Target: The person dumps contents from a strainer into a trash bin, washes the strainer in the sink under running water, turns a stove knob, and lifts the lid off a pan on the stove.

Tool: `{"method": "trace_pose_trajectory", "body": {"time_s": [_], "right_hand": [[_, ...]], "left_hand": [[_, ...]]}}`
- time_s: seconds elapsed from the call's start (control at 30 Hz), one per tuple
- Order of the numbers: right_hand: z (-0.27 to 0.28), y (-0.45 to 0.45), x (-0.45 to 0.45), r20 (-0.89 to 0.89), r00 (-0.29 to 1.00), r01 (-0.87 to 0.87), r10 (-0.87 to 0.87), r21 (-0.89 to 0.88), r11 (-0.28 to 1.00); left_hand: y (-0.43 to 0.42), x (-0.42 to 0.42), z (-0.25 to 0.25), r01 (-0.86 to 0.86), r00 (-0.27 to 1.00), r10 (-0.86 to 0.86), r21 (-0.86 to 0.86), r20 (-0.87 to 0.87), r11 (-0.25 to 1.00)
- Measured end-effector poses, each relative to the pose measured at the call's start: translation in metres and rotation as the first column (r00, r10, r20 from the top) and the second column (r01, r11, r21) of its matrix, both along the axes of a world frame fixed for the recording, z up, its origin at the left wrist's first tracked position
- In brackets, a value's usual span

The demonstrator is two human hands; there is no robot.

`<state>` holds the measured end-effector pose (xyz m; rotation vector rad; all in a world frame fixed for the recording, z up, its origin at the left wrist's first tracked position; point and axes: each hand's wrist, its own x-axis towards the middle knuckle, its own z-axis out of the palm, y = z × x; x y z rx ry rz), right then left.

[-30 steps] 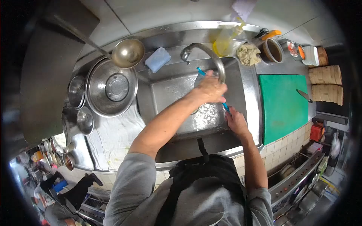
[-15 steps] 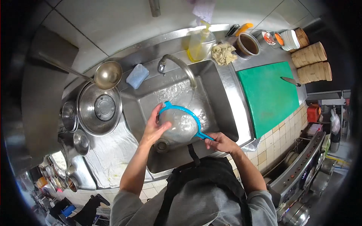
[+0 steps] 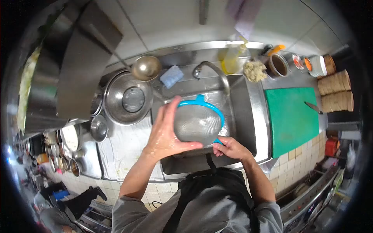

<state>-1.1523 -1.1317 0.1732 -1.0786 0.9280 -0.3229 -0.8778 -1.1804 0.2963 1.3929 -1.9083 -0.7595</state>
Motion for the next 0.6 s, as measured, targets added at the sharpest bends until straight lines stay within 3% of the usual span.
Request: {"method": "trace_pose_trajectory", "body": {"time_s": [0.03,0.1,0.17,0.23,0.3,0.37,0.43,0.47,0.53,0.6], "right_hand": [[-0.005,0.000,0.000,0.036,0.999,0.037,-0.036,-0.024,0.999],[-0.008,-0.003,0.001,0.046,0.999,0.006,-0.002,-0.102,0.995],[-0.011,-0.004,0.002,-0.041,0.999,0.014,-0.034,-0.417,0.909],[0.001,-0.010,0.009,-0.053,0.995,0.055,-0.088,-0.451,0.891],[0.009,-0.016,0.015,-0.067,0.986,0.101,-0.152,-0.485,0.869],[0.013,-0.019,0.017,-0.180,0.945,0.132,-0.274,-0.554,0.822],[0.008,-0.015,0.011,-0.202,0.948,0.110,-0.247,-0.518,0.848],[0.005,-0.011,0.008,-0.222,0.952,0.084,-0.212,-0.476,0.876],[-0.001,0.000,0.002,-0.222,0.954,0.094,-0.199,-0.408,0.908],[-0.011,0.016,-0.003,-0.223,0.950,0.130,-0.219,-0.357,0.925]], "left_hand": [[0.000,-0.001,0.004,0.053,0.997,-0.051,-0.031,0.064,0.998],[0.002,-0.002,0.009,0.050,0.998,-0.048,-0.057,0.031,0.997],[0.003,-0.004,0.025,0.110,0.994,-0.108,-0.114,0.022,0.987],[0.001,-0.001,0.041,0.109,0.994,-0.104,-0.171,0.035,0.979],[-0.004,0.005,0.059,0.103,0.985,-0.059,-0.285,0.159,0.953],[-0.017,0.011,0.074,0.092,0.988,-0.045,-0.330,0.149,0.940],[-0.032,0.013,0.093,0.011,0.948,0.148,-0.493,0.282,0.870],[-0.044,0.017,0.092,0.012,0.948,0.148,-0.495,0.283,0.869],[-0.072,0.024,0.087,-0.089,0.980,0.184,-0.673,0.071,0.734],[-0.095,0.023,0.094,-0.104,0.978,0.200,-0.679,0.065,0.727]]}}
